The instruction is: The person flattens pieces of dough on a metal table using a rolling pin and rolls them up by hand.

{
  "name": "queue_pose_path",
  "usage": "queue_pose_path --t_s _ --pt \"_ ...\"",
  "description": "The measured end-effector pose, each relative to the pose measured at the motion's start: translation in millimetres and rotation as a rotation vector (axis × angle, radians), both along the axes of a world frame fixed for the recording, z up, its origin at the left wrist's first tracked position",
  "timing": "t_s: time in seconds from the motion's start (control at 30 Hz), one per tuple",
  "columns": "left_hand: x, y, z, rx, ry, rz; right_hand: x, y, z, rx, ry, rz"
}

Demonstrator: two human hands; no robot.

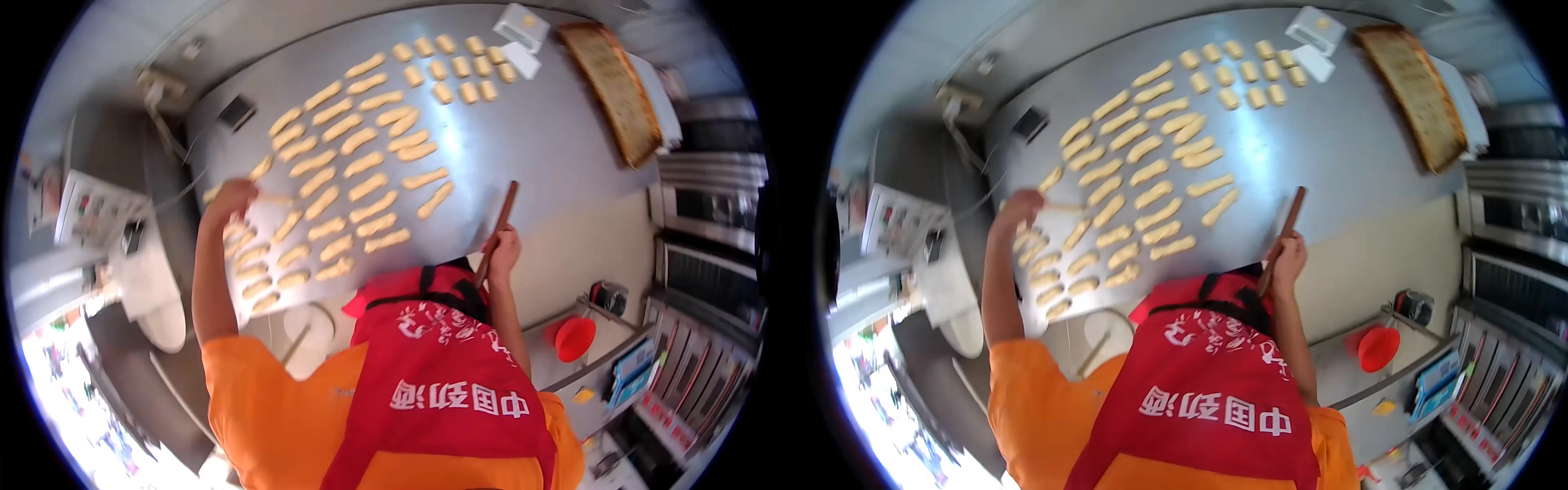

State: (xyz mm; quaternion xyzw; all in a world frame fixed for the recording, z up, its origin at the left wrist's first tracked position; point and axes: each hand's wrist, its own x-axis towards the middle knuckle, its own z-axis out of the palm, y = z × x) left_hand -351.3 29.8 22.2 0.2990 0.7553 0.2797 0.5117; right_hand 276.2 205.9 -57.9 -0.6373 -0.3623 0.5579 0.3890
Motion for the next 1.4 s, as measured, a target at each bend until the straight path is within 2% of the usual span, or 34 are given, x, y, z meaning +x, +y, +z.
queue_pose_path --t_s 0.03,0.07,0.13,0.2,0.3,0.43,0.53,0.57,0.7,0.83,0.9,0.97,1.1,1.17,1.23,1.33,1.4 --pt "32 25 53 -0.089 0.127 0.018 4 2 1 0.006 0.004 -0.015" --pt "52 39 88 -0.031 0.123 0.000 11 2 -5 0.006 0.068 -0.025" --pt "83 57 125 0.015 0.161 -0.064 11 0 -5 -0.012 0.089 -0.038" --pt "108 82 141 -0.007 0.246 -0.150 19 3 -4 -0.022 0.085 -0.046" --pt "132 112 145 0.092 0.143 -0.089 24 8 -3 -0.034 0.112 -0.012" --pt "166 139 184 0.279 0.134 -0.052 29 14 11 -0.003 0.112 -0.030" --pt "209 176 194 0.403 0.031 -0.070 39 17 3 0.015 -0.004 -0.026" --pt "224 192 192 0.441 0.004 -0.072 38 18 8 -0.043 0.073 -0.075" --pt "306 258 163 0.638 -0.044 -0.096 43 27 15 -0.076 0.195 -0.135" --pt "385 297 111 0.687 -0.130 0.032 52 30 23 -0.039 0.203 -0.137" --pt "426 290 72 0.679 -0.155 0.107 58 28 25 -0.050 0.196 -0.162" --pt "460 271 6 0.651 -0.045 0.131 64 24 25 -0.067 0.192 -0.193" --pt "501 198 -104 0.338 0.199 -0.080 79 13 14 -0.113 0.195 -0.239" --pt "506 181 -103 0.160 0.253 -0.201 88 10 12 -0.123 0.187 -0.248" --pt "502 187 -67 -0.051 0.261 -0.300 91 7 12 -0.125 0.174 -0.246" --pt "495 197 -97 0.475 0.690 -0.516 97 8 9 -0.161 0.180 -0.250" --pt "494 236 -111 0.706 0.806 -0.671 98 9 15 -0.182 0.200 -0.234"
